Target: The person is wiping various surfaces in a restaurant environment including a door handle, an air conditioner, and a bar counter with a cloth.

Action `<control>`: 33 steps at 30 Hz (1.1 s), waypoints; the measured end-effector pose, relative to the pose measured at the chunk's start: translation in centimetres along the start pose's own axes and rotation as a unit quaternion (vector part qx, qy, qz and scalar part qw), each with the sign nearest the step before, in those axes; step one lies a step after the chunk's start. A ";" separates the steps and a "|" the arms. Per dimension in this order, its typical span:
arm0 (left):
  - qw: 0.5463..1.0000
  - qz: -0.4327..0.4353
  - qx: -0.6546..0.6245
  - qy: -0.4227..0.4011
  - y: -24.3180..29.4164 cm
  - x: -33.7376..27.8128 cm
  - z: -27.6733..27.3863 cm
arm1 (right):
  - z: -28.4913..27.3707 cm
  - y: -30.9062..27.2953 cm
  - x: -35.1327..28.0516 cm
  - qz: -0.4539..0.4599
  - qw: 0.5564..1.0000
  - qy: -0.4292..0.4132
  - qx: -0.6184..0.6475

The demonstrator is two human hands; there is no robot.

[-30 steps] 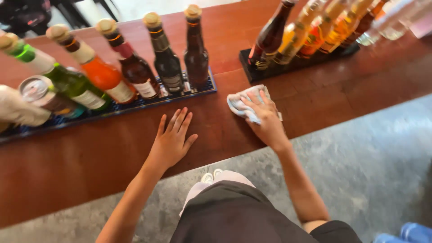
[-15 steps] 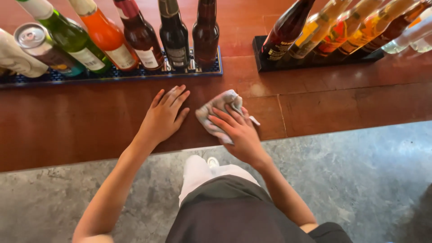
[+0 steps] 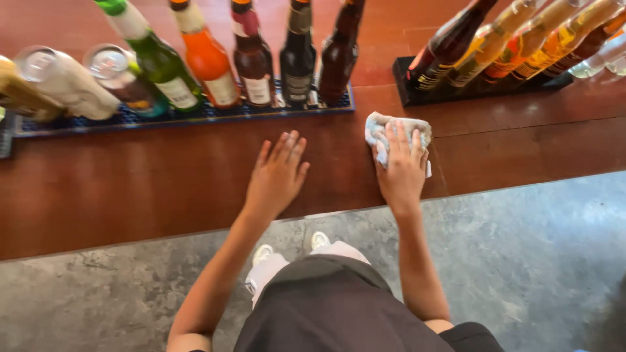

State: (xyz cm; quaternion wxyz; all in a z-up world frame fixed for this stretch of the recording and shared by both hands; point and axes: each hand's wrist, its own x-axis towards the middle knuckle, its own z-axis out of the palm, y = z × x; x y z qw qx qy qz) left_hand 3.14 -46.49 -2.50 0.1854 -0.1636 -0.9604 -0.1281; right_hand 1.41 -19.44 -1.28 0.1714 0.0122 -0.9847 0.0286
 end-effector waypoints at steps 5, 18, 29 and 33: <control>0.999 0.034 -0.020 -0.029 -2.4 -2.6 -1.2 | 1.8 -8.5 0.8 0.064 0.996 0.031 -0.062; 0.999 0.028 -0.009 -0.045 -9.2 -7.4 -5.7 | -2.3 -13.0 -6.7 -0.069 0.992 0.006 0.109; 1.000 0.019 -0.004 0.005 -9.5 -8.1 -6.4 | -2.5 -7.3 -6.4 -0.124 0.979 0.045 0.156; 0.999 0.014 -0.021 0.024 -9.7 -8.3 -5.9 | 1.3 -8.7 -3.2 -0.047 0.994 0.086 0.046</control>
